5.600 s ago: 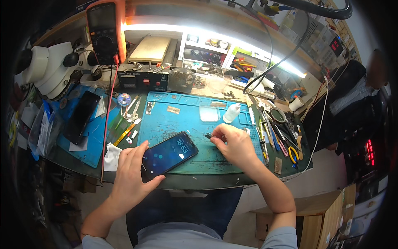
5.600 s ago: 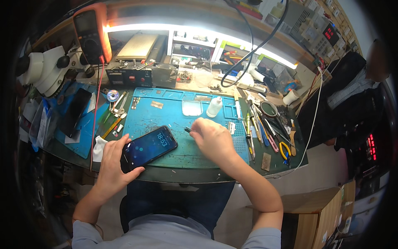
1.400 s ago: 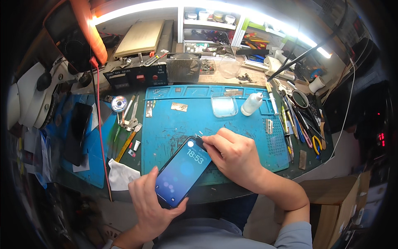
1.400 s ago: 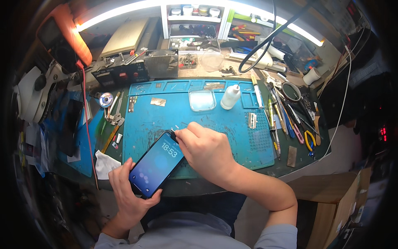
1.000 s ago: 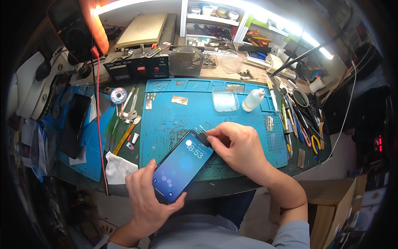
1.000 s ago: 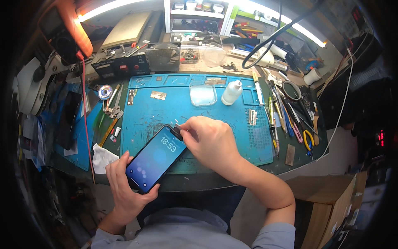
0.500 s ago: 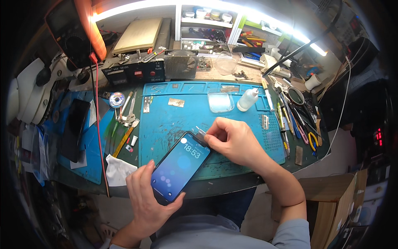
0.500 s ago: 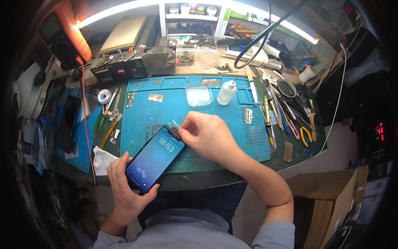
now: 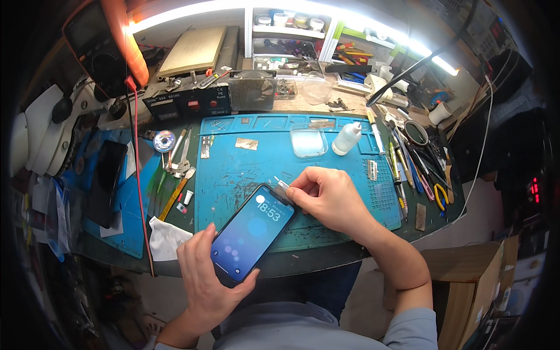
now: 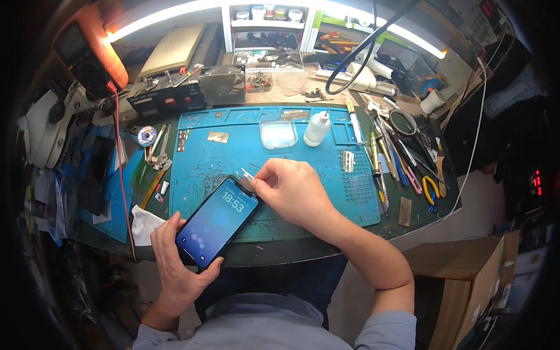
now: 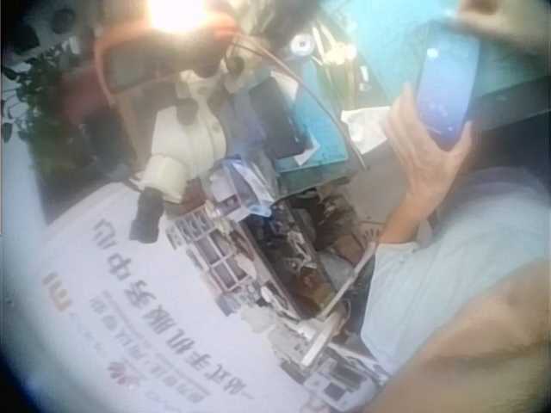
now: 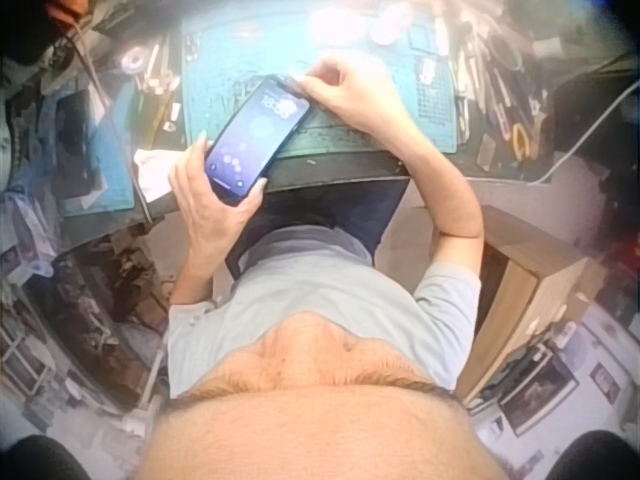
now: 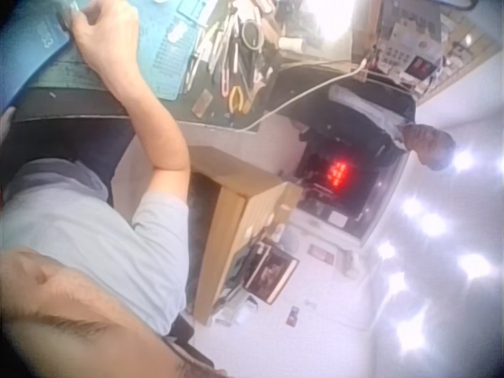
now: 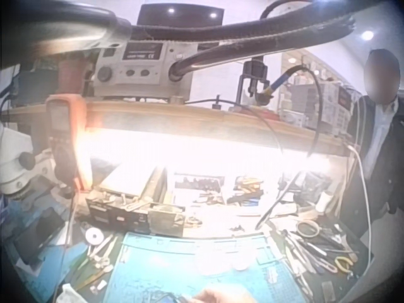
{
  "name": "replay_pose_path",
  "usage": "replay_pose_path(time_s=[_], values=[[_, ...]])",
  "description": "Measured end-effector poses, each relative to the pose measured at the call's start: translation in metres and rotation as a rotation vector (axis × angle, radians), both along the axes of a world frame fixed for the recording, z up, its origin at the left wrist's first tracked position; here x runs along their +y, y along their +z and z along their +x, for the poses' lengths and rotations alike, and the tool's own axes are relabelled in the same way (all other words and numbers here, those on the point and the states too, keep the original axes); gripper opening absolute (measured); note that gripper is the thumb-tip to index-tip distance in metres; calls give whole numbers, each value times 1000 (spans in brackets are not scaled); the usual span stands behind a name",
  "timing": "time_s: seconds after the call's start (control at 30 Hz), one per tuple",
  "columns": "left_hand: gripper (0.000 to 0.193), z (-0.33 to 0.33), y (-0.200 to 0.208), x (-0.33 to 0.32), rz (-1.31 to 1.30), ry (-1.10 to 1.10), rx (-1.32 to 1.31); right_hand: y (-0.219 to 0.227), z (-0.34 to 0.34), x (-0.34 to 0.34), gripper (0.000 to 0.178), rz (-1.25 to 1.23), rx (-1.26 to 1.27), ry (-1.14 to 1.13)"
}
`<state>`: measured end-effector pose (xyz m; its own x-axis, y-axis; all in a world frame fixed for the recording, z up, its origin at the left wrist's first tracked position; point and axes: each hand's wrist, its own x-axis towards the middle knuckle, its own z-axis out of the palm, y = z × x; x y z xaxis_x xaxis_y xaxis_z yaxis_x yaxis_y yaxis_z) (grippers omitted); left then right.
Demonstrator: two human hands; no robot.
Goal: The person applies adhesive to the edges of a smartphone and presses the frame to seal it. They then open the device, lift the screen assembly, and use a tool to disconnect internal ribbon cables.
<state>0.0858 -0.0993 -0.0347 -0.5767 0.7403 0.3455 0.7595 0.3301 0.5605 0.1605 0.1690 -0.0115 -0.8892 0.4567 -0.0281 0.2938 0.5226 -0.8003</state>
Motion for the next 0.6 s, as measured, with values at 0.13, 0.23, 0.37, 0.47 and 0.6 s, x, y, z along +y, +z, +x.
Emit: replay_pose_path(time_s=[0.13, 0.23, 0.37, 0.47, 0.6], values=[[107, 1, -2, 0, 14, 13, -19, 1, 5, 1, 17, -23, 63, -50], [106, 2, 0, -1, 28, 16, -13, 6, 11, 9, 16, 253, 47, -95], [106, 4, 8, -3, -82, 2, 70, 7, 17, 10, 32, 624, -108, -141], [107, 6, 19, -2, -166, 2, 128, 13, 16, 17, 56, 608, 93, 156], [108, -1, 30, 1, -171, -64, 101, 5, 9, 11, 100, 536, 139, 607]])
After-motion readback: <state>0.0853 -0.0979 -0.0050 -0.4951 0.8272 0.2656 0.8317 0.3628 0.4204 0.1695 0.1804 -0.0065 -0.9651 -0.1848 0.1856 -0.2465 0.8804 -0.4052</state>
